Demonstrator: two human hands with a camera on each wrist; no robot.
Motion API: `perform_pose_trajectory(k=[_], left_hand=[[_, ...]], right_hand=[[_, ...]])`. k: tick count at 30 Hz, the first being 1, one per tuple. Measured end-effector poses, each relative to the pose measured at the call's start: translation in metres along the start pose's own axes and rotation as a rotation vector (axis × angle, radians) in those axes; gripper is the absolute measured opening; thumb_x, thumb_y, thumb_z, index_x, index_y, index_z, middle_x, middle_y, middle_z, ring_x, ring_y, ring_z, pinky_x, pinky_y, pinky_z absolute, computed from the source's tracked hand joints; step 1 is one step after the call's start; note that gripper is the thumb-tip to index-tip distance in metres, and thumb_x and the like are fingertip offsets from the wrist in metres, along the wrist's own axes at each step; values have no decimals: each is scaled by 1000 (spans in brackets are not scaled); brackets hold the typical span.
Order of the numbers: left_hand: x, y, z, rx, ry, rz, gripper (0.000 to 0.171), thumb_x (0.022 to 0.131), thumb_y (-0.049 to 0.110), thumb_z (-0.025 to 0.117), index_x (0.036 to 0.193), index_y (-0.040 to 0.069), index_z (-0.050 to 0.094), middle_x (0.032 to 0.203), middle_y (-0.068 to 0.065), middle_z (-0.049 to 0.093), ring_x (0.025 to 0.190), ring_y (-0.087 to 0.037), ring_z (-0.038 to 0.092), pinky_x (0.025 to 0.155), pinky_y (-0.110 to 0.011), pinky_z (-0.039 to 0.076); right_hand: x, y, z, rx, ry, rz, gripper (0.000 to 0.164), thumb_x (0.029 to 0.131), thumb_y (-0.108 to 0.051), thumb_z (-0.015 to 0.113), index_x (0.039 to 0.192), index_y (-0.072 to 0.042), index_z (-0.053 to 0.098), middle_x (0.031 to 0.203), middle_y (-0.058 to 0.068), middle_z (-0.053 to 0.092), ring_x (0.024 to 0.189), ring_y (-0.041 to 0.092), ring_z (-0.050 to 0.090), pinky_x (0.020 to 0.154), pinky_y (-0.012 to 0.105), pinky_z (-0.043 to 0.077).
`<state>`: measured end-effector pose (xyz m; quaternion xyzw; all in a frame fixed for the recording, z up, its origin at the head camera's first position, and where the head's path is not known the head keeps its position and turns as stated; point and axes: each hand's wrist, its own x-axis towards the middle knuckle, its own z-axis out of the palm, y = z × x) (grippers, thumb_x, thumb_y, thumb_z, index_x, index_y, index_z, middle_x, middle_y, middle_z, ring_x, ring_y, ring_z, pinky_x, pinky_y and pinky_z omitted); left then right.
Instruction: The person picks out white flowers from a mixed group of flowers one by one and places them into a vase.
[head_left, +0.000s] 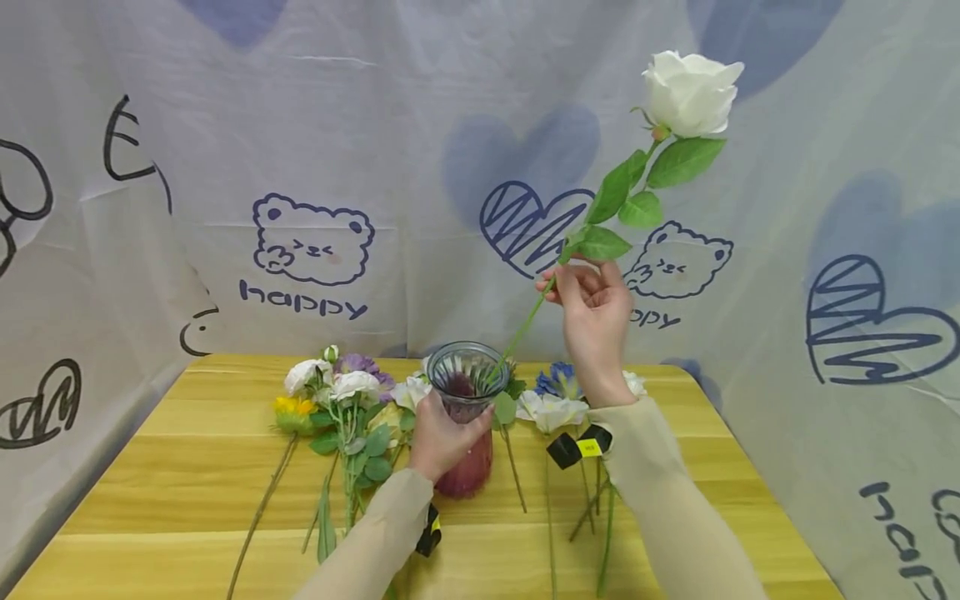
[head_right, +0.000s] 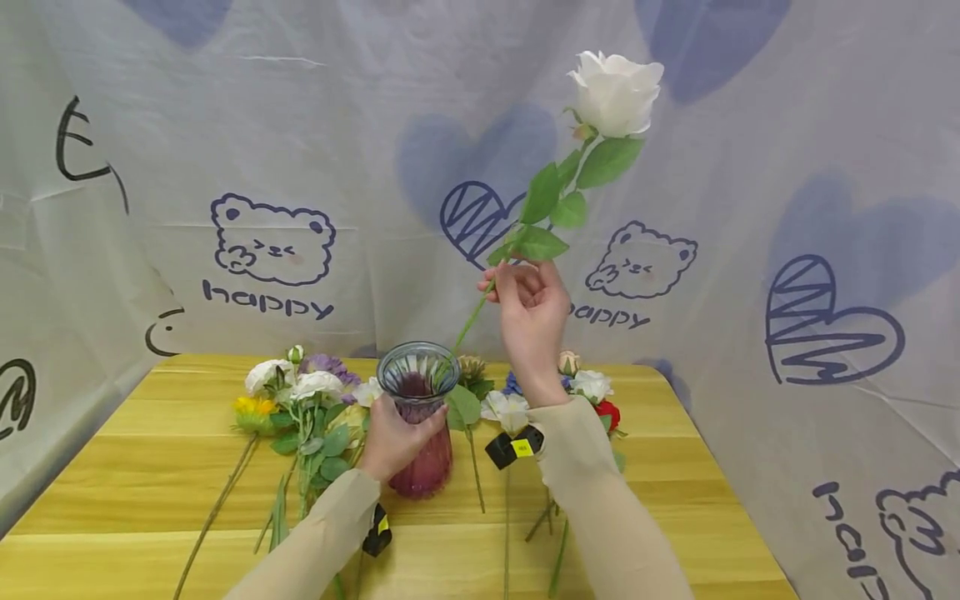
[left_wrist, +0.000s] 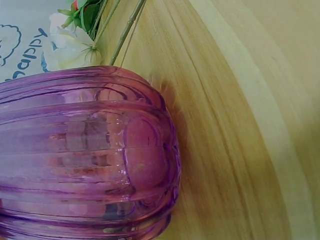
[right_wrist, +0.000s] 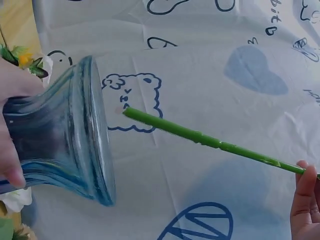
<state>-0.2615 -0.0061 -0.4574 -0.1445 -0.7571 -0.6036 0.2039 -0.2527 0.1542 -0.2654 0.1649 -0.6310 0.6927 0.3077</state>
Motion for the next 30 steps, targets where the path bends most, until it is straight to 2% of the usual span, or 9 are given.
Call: perform_pose_trajectory(k=[5, 8, 12, 17, 21, 25, 30], left_hand=[[-1, 2, -2, -13, -9, -14, 46, 78, 17, 85, 115, 4, 62, 105, -13, 73, 94, -22, 74, 80, -30, 62], [-1, 2, -2, -2, -8, -17, 45, 78, 17, 85, 114, 4, 62, 102, -11, 73, 92, -20, 73, 79, -29, 61], [-1, 1, -2, 11, -4, 1, 44, 77, 19, 85, 112, 4, 63, 100, -10, 73, 90, -19, 73, 79, -30, 61], [0, 1, -2, 5, 6, 25, 45, 76, 19, 85, 112, 4, 63, 99, -11, 73, 89, -20, 73, 78, -31, 61], [0, 1, -2, 3, 7, 17, 44, 76, 19, 85, 111, 5, 63, 97, -10, 73, 86, -18, 71, 76, -29, 60], [-2, 1, -2, -12, -23, 0, 45, 79, 19, 84, 116, 7, 62, 101, -9, 73, 87, -18, 71, 77, -29, 59], [-2, 1, -3, -31, -36, -6, 54, 82, 20, 81, 129, 8, 59, 112, -9, 72, 96, -20, 71, 83, -34, 60]], right_hand=[[0, 10, 11, -33, -18, -37, 13, 99, -3, 61, 109, -10, 65, 89, -2, 72, 76, 7, 73, 73, 26, 61], [-7, 19, 14, -136, -70, -25, 13, 99, -6, 62, 111, -4, 65, 93, 6, 72, 75, 9, 73, 73, 28, 61], [-17, 29, 15, -283, -160, -40, 12, 99, -8, 62, 108, -2, 67, 94, 18, 73, 74, 16, 73, 70, 27, 60], [-23, 42, 16, -389, -252, -67, 15, 99, -12, 64, 107, -1, 70, 93, 21, 75, 79, 28, 74, 71, 22, 58], [-28, 50, 15, -455, -316, -18, 18, 97, -12, 66, 110, 0, 72, 99, 19, 76, 85, 31, 74, 75, 30, 62], [-34, 56, 11, -523, -397, 58, 19, 96, -13, 66, 111, -2, 72, 108, 15, 74, 98, 29, 72, 88, 40, 61], [-42, 63, 4, -493, -429, 141, 17, 97, -11, 63, 111, -5, 70, 115, 14, 70, 107, 28, 68, 95, 43, 57]])
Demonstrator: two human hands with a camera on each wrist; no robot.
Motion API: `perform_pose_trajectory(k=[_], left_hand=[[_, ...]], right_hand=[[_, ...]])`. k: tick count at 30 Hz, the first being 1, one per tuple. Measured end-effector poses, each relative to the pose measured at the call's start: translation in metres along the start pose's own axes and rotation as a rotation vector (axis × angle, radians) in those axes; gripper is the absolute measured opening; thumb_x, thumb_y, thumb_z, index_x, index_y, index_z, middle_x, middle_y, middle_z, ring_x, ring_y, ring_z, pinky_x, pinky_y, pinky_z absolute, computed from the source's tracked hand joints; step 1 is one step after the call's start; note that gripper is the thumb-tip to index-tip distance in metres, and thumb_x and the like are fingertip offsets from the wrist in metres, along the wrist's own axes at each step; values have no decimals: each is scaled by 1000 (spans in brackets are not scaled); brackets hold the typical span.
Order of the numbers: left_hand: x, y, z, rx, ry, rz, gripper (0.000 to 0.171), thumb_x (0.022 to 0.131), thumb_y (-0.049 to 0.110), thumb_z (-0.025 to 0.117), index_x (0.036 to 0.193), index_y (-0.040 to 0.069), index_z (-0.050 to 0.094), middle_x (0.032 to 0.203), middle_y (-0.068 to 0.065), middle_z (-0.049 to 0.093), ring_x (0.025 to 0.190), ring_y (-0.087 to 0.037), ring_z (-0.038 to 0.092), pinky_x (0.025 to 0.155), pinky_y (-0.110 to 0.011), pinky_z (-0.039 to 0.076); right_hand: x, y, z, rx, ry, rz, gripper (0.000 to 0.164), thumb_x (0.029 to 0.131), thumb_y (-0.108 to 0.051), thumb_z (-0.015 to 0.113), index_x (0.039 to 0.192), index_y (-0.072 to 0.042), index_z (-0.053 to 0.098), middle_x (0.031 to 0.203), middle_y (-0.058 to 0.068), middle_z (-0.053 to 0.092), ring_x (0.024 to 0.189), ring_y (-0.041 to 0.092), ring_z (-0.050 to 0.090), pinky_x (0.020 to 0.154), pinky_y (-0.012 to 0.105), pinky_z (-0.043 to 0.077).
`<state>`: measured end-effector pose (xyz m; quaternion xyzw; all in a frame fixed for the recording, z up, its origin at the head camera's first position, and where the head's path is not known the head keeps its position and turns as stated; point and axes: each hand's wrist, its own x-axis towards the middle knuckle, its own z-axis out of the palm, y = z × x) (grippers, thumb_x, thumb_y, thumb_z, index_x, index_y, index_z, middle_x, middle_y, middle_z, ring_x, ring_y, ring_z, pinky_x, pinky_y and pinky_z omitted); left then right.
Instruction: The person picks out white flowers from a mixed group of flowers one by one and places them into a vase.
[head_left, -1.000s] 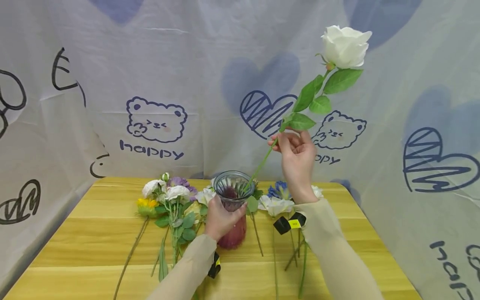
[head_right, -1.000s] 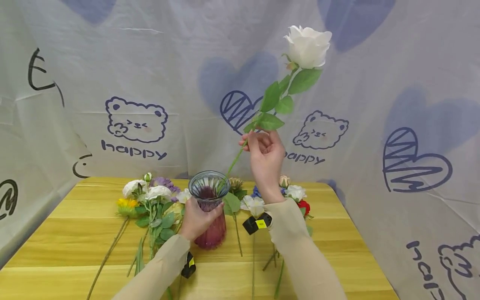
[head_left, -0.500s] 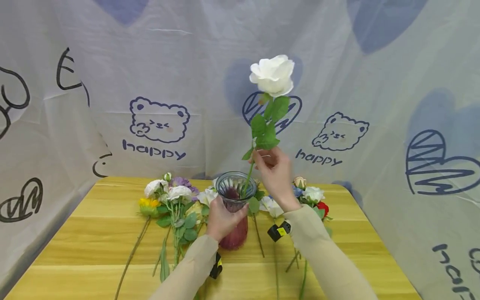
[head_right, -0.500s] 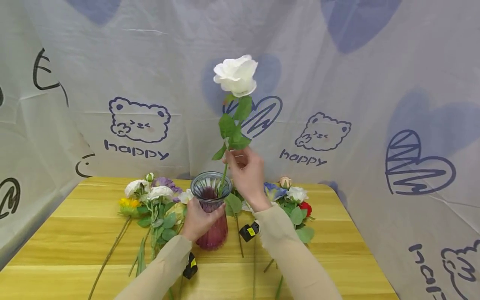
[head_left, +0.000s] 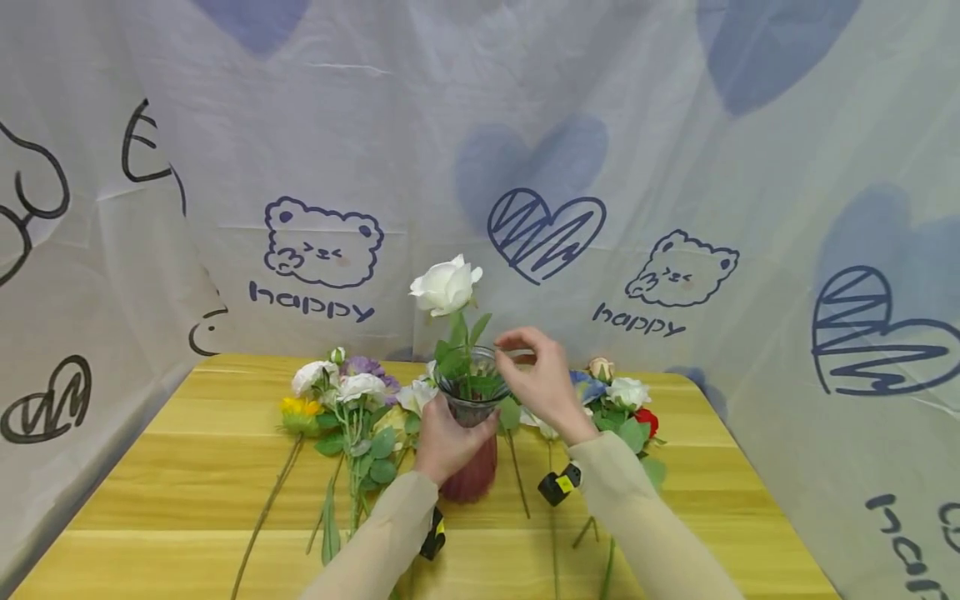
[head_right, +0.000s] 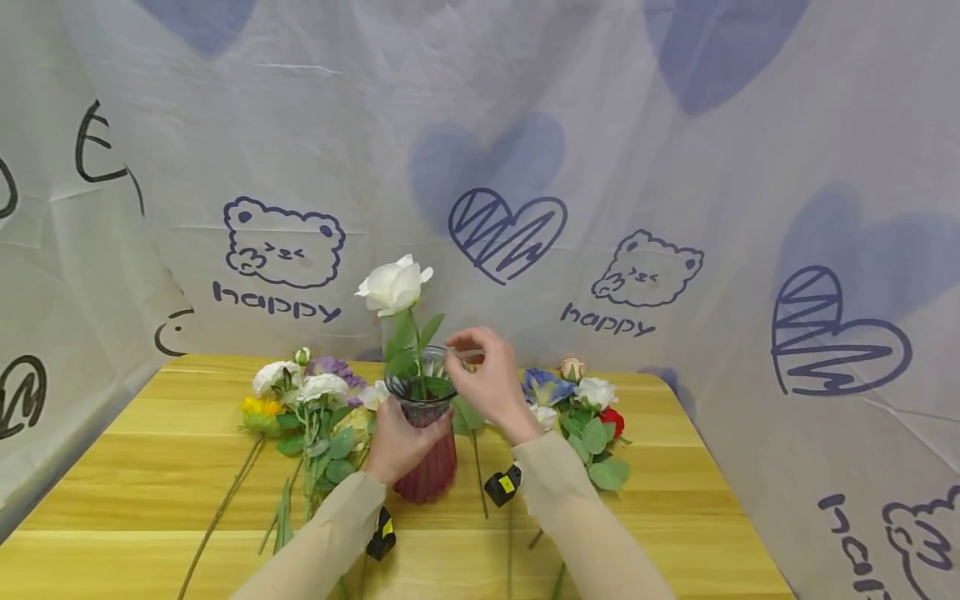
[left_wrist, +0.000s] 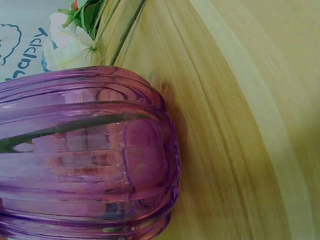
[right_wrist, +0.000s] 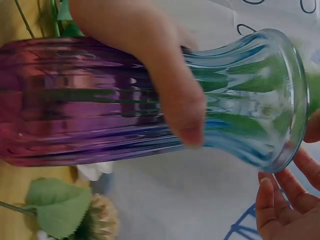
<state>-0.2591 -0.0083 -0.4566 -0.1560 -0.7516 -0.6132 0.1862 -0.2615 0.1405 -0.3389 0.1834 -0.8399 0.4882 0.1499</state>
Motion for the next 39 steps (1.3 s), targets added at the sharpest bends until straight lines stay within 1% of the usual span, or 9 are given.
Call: perform_pose_trajectory(k=[5, 8, 11, 17, 24, 27, 31, 34, 39], left_hand=[[1, -1, 0, 3, 1, 4, 56, 81, 19, 81, 131, 6, 57, 114, -11, 71, 99, -21, 71, 86, -37, 61], [1, -2, 1, 12, 3, 4, 57, 81, 19, 81, 131, 6, 57, 115, -12, 71, 101, -21, 71, 87, -37, 60], [0, -2, 2, 18, 7, 6, 57, 80, 19, 82, 130, 5, 58, 114, -12, 72, 100, -22, 72, 87, -38, 60], [0, -1, 2, 32, 23, 27, 57, 80, 20, 82, 129, 2, 59, 112, -12, 72, 98, -24, 72, 85, -39, 61], [1, 1, 0, 18, 16, 11, 54, 81, 19, 83, 127, 5, 60, 110, -11, 72, 95, -22, 73, 83, -35, 61], [0, 2, -1, 5, 2, -1, 54, 82, 19, 82, 128, 6, 60, 110, -10, 72, 93, -21, 73, 80, -33, 61], [0, 2, -1, -2, -10, -15, 55, 83, 20, 82, 131, 6, 58, 111, -9, 72, 92, -21, 73, 79, -31, 61], [0, 2, 0, -5, -12, -14, 55, 82, 19, 82, 131, 6, 58, 112, -10, 71, 93, -22, 73, 80, -31, 61], [0, 2, 1, -12, -9, -21, 54, 82, 19, 82, 129, 6, 59, 111, -10, 72, 93, -22, 73, 80, -31, 61]], right_hand=[[-8, 12, 0, 66, 37, 67, 16, 99, -12, 61, 110, -3, 70, 113, 15, 71, 105, 26, 69, 91, 33, 57], [-12, 20, 0, 103, 64, 106, 17, 100, -12, 60, 109, -1, 70, 111, 17, 71, 99, 19, 68, 85, 25, 55], [-19, 28, -1, 127, 87, 129, 18, 102, -12, 58, 109, 0, 69, 110, 18, 71, 93, 10, 65, 81, 21, 52], [-35, 46, -3, 158, 126, 185, 17, 102, -7, 55, 108, 3, 67, 107, 22, 70, 91, 7, 65, 83, 25, 57], [-59, 74, -9, 141, 101, 288, 15, 100, -3, 57, 111, 3, 65, 110, 24, 69, 93, 17, 69, 76, 20, 57], [-71, 88, -15, 99, 65, 350, 18, 101, -6, 57, 116, 0, 64, 111, 21, 70, 93, 21, 69, 79, 25, 57], [-86, 103, -27, 55, 23, 408, 21, 101, -8, 57, 119, 1, 61, 111, 22, 69, 94, 26, 69, 83, 36, 59], [-98, 111, -39, 30, 10, 433, 22, 101, -8, 58, 121, 2, 60, 110, 22, 69, 93, 25, 69, 81, 34, 59], [-115, 120, -58, -9, 23, 457, 22, 100, -7, 60, 119, 4, 61, 107, 20, 69, 84, 14, 69, 75, 27, 58]])
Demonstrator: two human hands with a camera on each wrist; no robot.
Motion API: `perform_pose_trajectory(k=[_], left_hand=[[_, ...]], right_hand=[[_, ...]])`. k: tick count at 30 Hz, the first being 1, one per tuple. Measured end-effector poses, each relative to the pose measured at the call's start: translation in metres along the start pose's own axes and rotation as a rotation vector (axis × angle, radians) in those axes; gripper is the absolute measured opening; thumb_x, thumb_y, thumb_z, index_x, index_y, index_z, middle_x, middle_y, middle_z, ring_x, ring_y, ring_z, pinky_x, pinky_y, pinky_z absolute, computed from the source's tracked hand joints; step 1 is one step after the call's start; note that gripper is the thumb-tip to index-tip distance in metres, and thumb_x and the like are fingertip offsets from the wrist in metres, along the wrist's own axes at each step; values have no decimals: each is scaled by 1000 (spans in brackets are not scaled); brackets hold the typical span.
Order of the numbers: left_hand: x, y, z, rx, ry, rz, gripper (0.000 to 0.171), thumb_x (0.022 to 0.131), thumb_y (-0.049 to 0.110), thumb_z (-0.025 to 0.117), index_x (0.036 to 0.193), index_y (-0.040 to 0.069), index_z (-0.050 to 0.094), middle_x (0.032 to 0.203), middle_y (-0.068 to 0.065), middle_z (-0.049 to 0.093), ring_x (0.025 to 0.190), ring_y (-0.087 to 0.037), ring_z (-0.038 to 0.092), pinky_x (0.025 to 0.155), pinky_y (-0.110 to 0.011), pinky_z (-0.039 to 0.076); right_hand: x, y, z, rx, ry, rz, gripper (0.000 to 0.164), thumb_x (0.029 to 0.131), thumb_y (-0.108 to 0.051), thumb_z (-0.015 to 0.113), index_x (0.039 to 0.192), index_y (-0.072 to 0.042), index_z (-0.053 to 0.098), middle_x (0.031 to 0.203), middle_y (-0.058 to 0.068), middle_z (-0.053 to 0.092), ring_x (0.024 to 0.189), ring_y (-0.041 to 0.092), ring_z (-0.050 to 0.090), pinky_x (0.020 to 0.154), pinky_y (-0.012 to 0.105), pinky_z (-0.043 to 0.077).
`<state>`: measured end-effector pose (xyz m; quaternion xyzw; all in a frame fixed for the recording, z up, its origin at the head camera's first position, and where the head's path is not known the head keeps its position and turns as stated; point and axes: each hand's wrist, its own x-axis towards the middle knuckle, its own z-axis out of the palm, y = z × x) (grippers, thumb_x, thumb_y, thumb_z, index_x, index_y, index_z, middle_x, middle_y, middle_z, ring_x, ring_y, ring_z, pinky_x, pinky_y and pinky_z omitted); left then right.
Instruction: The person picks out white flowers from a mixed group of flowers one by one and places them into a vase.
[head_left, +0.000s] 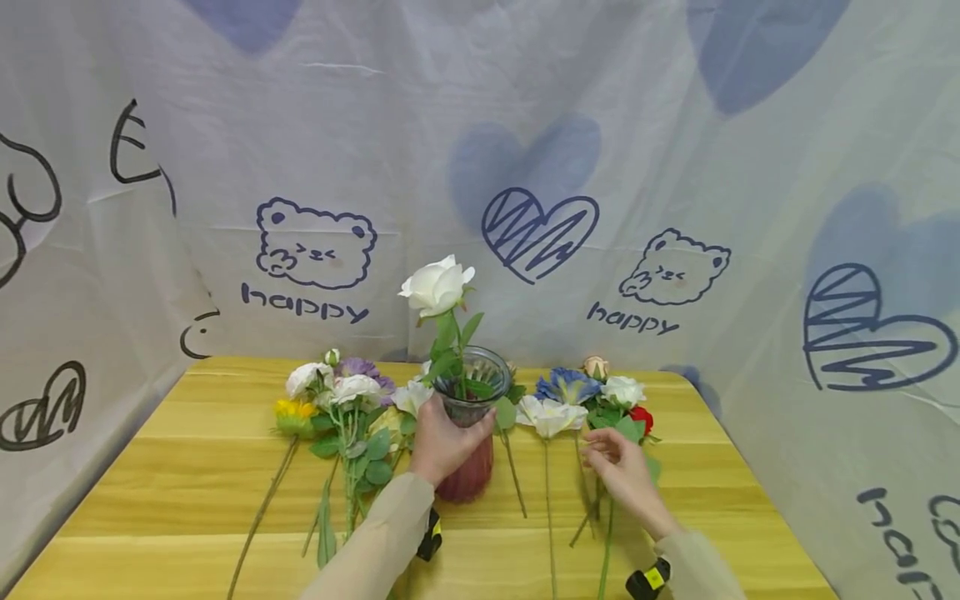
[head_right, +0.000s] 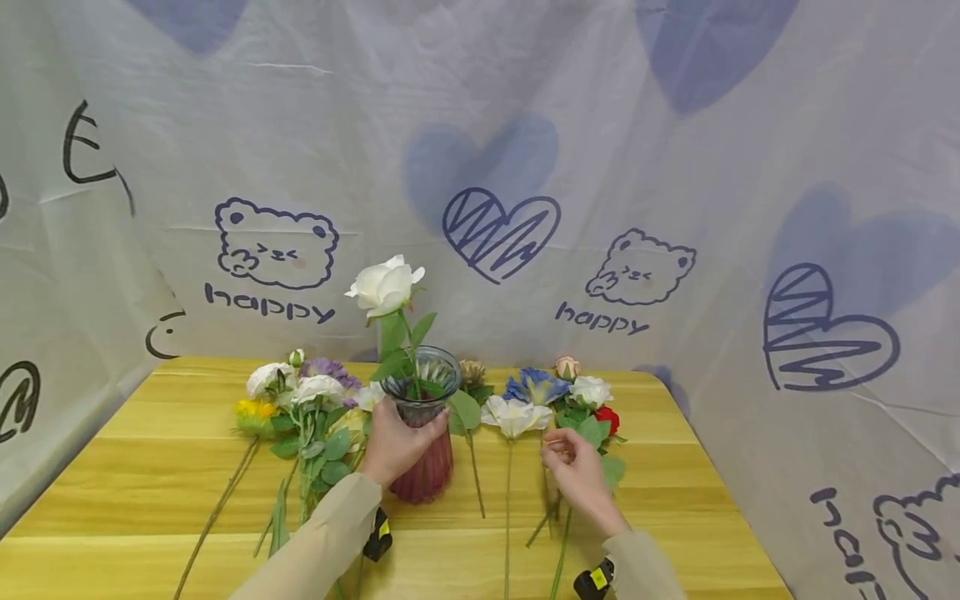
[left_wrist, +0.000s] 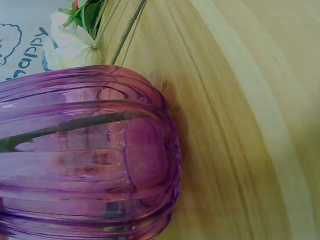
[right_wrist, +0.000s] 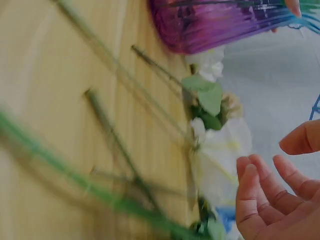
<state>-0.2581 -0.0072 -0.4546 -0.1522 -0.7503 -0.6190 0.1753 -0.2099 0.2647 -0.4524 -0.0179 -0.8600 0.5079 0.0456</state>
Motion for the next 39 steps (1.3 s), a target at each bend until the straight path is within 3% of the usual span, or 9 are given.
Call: perform_pose_trajectory(k=[7, 16, 25, 31, 39], left_hand=[[0, 1, 0, -5, -7, -21, 55, 82, 19, 83, 129, 6, 59, 111, -10, 72, 92, -22, 73, 79, -30, 61], [0, 0, 0, -29, -9, -19, 56, 82, 18, 83, 131, 4, 58, 110, -10, 72, 90, -22, 74, 76, -27, 61], [1, -1, 0, -31, -23, -33, 59, 83, 20, 83, 133, 6, 56, 111, -9, 71, 89, -20, 73, 75, -28, 60], [0, 0, -1, -27, -23, -36, 56, 83, 19, 83, 132, 8, 57, 110, -9, 71, 86, -18, 73, 74, -27, 60], [0, 1, -1, -24, -17, -23, 55, 83, 20, 83, 131, 8, 58, 109, -9, 72, 86, -18, 73, 75, -27, 60]], right_hand=[[-11, 16, -27, -20, 15, 51, 21, 99, -2, 56, 116, 8, 61, 97, 19, 72, 74, 11, 67, 67, 26, 57], [-24, 36, -52, 9, -83, 185, 26, 99, -4, 53, 118, 12, 59, 95, 14, 73, 79, 18, 71, 67, 29, 58], [-31, 46, -53, 46, -139, 244, 26, 98, -5, 53, 116, 13, 60, 97, 11, 71, 80, 17, 69, 64, 25, 56], [-30, 48, -50, 126, -235, 280, 29, 100, -10, 53, 116, 14, 58, 99, 7, 73, 83, 12, 71, 69, 23, 59], [-25, 54, -46, 257, -304, 342, 33, 101, -13, 53, 123, 12, 56, 108, 6, 72, 91, 11, 71, 74, 23, 59]])
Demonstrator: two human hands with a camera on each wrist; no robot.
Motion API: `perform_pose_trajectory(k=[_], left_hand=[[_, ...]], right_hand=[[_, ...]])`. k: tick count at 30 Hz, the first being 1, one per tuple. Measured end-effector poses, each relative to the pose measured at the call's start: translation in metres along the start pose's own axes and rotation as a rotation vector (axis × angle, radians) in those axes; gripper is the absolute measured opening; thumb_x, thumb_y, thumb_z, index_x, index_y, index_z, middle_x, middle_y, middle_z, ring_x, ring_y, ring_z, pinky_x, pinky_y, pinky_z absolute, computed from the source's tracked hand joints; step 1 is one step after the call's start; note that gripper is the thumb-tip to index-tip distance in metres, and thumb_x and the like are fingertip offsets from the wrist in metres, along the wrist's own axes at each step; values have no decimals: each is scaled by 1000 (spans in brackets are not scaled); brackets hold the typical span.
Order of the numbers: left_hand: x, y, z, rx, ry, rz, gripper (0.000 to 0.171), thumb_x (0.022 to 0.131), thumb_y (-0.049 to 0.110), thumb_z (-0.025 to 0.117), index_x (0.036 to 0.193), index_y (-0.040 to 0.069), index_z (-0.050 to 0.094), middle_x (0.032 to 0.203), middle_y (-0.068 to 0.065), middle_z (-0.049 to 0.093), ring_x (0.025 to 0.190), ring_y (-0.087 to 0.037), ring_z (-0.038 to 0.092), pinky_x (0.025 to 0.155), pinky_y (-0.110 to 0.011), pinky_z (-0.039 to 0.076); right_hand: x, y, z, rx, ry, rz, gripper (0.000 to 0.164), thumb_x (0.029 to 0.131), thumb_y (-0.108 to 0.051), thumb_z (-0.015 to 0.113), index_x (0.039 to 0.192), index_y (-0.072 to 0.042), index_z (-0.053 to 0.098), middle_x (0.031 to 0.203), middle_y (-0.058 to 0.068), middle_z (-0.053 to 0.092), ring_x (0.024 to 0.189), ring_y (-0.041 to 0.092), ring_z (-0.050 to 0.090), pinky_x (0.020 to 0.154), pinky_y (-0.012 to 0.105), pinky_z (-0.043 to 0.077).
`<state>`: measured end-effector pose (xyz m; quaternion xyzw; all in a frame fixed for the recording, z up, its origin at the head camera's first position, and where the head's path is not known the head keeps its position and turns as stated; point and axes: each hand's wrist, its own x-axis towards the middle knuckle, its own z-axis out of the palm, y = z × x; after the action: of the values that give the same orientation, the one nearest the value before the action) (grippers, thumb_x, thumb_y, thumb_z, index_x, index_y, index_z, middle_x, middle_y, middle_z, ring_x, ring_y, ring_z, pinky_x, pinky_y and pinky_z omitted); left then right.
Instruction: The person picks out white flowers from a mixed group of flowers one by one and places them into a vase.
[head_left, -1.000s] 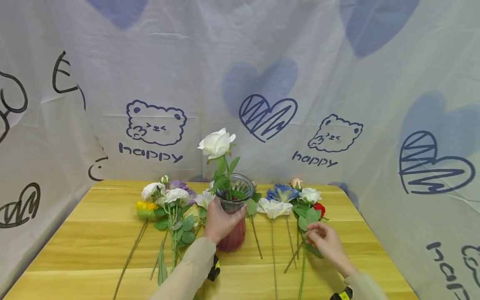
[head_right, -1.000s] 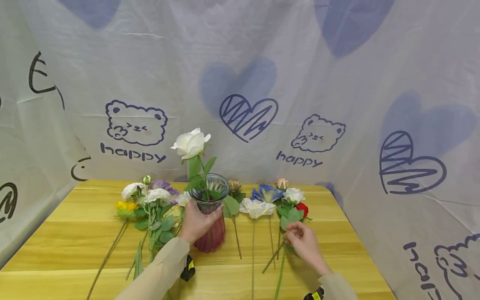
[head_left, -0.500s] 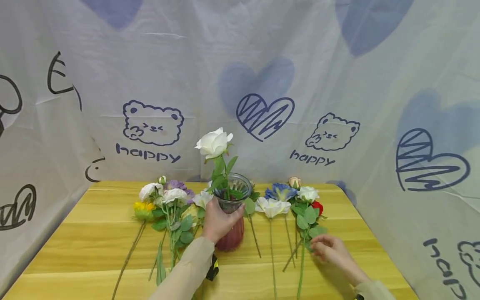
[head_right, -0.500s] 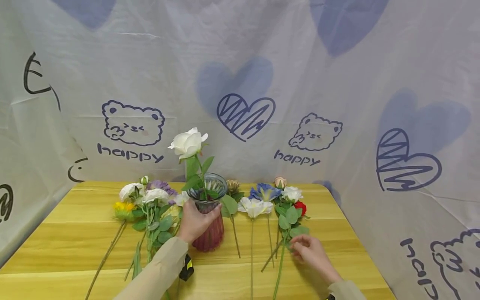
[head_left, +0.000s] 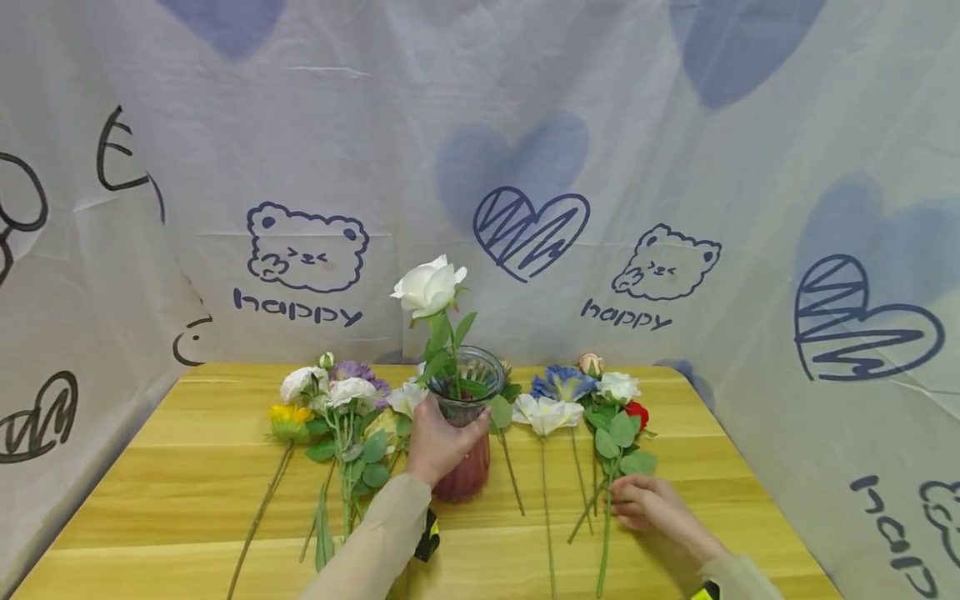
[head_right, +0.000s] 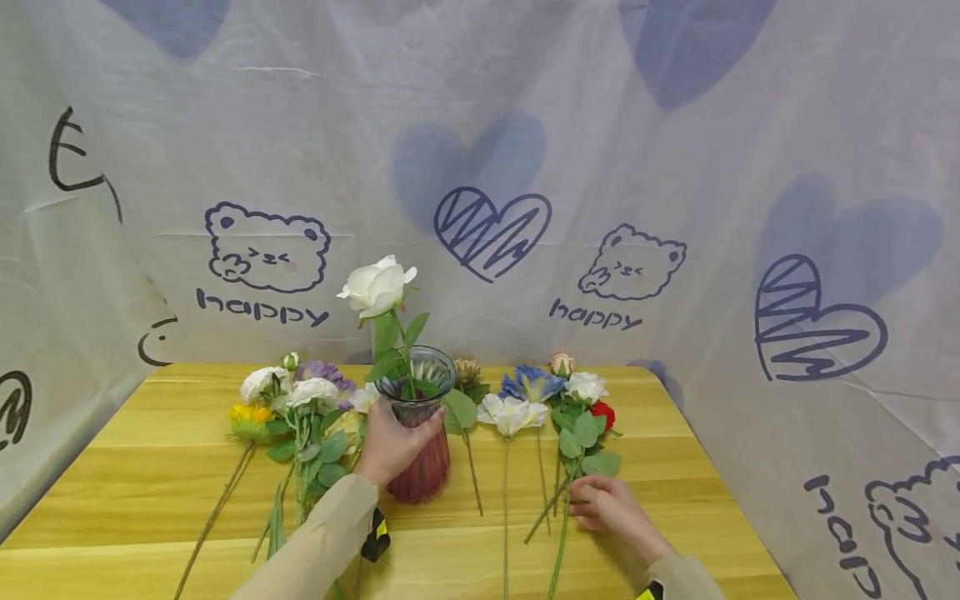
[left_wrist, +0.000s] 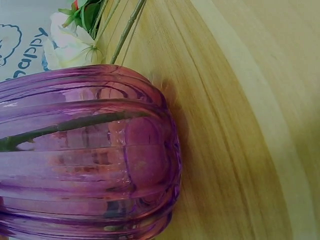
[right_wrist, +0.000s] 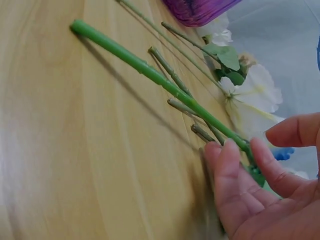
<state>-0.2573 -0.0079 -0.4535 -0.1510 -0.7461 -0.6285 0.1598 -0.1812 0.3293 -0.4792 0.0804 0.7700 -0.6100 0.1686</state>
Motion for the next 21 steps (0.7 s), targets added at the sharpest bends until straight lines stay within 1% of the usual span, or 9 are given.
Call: perform_pose_trajectory(k=[3, 6, 7, 11, 16, 17, 19, 21], left_hand=[[0, -1, 0, 14, 7, 11, 57, 82, 19, 83, 131, 6, 58, 111, -9, 72, 90, -20, 73, 77, -29, 61], [0, -2, 0, 17, 13, 16, 56, 82, 19, 83, 131, 7, 58, 111, -10, 72, 92, -21, 73, 79, -30, 61], [0, -2, 1, 16, 13, 18, 56, 82, 19, 83, 131, 7, 58, 112, -10, 72, 93, -21, 73, 79, -31, 61], [1, -2, 1, 17, 14, 16, 56, 82, 20, 83, 131, 7, 59, 111, -10, 72, 92, -22, 73, 79, -32, 61], [0, -2, -1, 35, 19, 4, 57, 82, 21, 83, 131, 5, 59, 111, -10, 72, 93, -22, 73, 81, -34, 61], [0, -2, -1, 33, 19, 8, 57, 82, 21, 83, 131, 4, 59, 111, -10, 72, 94, -22, 73, 81, -34, 61], [0, -2, 0, 26, 16, 9, 56, 82, 21, 83, 131, 6, 59, 111, -9, 72, 94, -21, 73, 81, -34, 61], [0, -2, 0, 18, 11, 12, 57, 82, 20, 83, 131, 6, 59, 112, -9, 72, 94, -21, 73, 81, -33, 61]], right_hand=[[2, 3, -1, 96, -76, 8, 34, 102, -12, 52, 127, 12, 54, 109, 5, 74, 96, 11, 71, 79, 23, 60], [4, 4, -2, 170, -135, 19, 32, 105, -15, 50, 127, 7, 56, 108, 1, 75, 99, 10, 72, 84, 22, 60], [4, 5, -2, 187, -142, 25, 31, 105, -17, 50, 125, 4, 58, 107, -1, 75, 98, 10, 72, 84, 22, 59], [5, 5, -2, 229, -146, 39, 24, 105, -21, 50, 118, -4, 61, 104, -4, 75, 97, 9, 72, 83, 21, 59], [6, 6, 1, 293, -106, 63, 14, 104, -14, 49, 113, -5, 55, 101, -2, 75, 93, 8, 72, 78, 19, 57], [7, 6, 2, 309, -96, 70, 19, 104, -13, 48, 119, -2, 51, 101, -1, 74, 92, 8, 72, 78, 18, 57], [7, 7, 3, 341, -79, 80, 20, 104, -13, 46, 121, -1, 50, 101, -1, 74, 90, 7, 71, 76, 17, 56], [7, 8, 4, 373, -65, 91, 22, 105, -14, 46, 121, -1, 53, 100, -1, 73, 89, 7, 70, 77, 17, 56]])
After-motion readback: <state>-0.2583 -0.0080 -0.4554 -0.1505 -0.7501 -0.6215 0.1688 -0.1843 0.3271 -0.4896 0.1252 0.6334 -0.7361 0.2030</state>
